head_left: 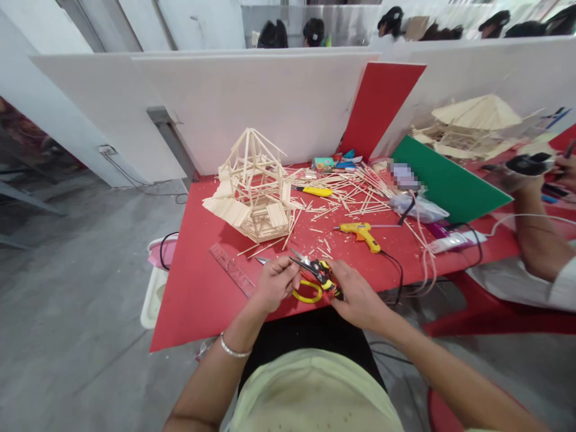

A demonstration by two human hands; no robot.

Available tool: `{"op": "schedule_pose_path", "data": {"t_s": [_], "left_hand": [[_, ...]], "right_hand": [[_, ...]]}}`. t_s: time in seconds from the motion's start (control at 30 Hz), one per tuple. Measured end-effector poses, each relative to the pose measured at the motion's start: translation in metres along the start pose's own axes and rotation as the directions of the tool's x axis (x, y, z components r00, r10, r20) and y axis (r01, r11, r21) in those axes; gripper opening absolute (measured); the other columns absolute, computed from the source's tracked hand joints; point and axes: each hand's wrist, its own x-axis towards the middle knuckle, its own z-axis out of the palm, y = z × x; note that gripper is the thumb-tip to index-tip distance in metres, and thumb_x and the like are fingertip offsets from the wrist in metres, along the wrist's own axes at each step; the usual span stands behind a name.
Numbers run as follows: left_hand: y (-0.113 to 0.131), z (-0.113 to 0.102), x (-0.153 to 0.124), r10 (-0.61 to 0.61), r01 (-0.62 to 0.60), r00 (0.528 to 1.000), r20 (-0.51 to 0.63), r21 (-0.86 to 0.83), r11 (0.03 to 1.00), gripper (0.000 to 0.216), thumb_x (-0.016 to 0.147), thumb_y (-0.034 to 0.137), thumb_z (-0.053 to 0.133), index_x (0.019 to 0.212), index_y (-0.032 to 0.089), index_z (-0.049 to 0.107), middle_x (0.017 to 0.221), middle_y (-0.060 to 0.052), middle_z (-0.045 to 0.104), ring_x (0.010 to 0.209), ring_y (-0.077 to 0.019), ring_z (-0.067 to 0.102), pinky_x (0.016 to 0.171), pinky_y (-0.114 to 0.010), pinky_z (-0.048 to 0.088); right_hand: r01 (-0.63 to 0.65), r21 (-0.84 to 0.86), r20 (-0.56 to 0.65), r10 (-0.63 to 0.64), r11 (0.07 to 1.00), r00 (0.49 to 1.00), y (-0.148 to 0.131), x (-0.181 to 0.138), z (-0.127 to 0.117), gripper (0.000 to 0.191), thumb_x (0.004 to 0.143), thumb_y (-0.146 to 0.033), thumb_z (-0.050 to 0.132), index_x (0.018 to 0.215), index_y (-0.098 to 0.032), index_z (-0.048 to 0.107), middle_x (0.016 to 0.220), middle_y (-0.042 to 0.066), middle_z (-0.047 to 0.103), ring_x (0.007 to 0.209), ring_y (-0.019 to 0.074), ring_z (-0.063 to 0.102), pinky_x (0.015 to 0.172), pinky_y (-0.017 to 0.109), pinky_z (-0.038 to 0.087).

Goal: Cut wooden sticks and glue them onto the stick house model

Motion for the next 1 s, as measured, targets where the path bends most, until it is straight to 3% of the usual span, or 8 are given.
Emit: {"op": "schedule_pose_path", "data": {"t_s": [0.37,0.6,0.8,1.0], "left_hand": [[0.008,0.001,-0.002,-0.103,0.114,0.992,0.069,-0.177,0.978,0.037,0.077,0.046,0.08,0.081,0.014,0.061,0.051,0.005,0.057,0.028,0.0006,0.022,0.031,-0.015,0.018],[0.01,-0.007,0.0,-0.146,0.177,0.979,0.144,-0.235,0.956,0.034,0.082,0.044,0.076,0.085,0.014,0.062,0.051,0.007,0.053,0.028,0.0013,0.02,0.031,-0.013,0.016],[0.009,-0.016,0.002,-0.099,0.136,0.979,0.179,-0.205,0.969,0.033,0.089,0.047,0.069,0.09,0.015,0.063,0.052,0.008,0.05,0.029,0.0006,0.021,0.032,-0.013,0.019],[0.003,-0.014,0.003,-0.067,0.08,0.992,0.108,-0.123,0.989,0.036,0.09,0.051,0.066,0.089,0.015,0.063,0.051,0.007,0.051,0.029,-0.0004,0.022,0.032,-0.015,0.019]], "right_hand": [[0.01,0.037,-0.002,-0.01,0.999,1.0,-0.004,0.008,-0.001,0.06,0.079,-0.019,0.057,0.139,-0.017,0.046,0.121,0.017,0.063,0.113,0.0324,0.062,0.099,0.051,0.051],[0.001,0.032,0.052,-0.003,0.999,0.999,0.009,0.004,0.005,0.074,0.082,-0.024,0.058,0.153,-0.019,0.036,0.148,0.018,0.05,0.14,0.0358,0.044,0.114,0.058,0.039],[-0.032,0.176,0.107,0.013,0.984,0.994,0.01,0.002,0.001,0.073,0.081,-0.019,0.057,0.151,-0.021,0.037,0.148,0.016,0.051,0.14,0.0315,0.046,0.115,0.055,0.039],[-0.05,0.203,0.096,0.031,0.978,0.995,0.002,0.005,-0.005,0.072,0.077,-0.016,0.058,0.147,-0.019,0.043,0.143,0.016,0.056,0.133,0.031,0.053,0.112,0.053,0.042]]}}
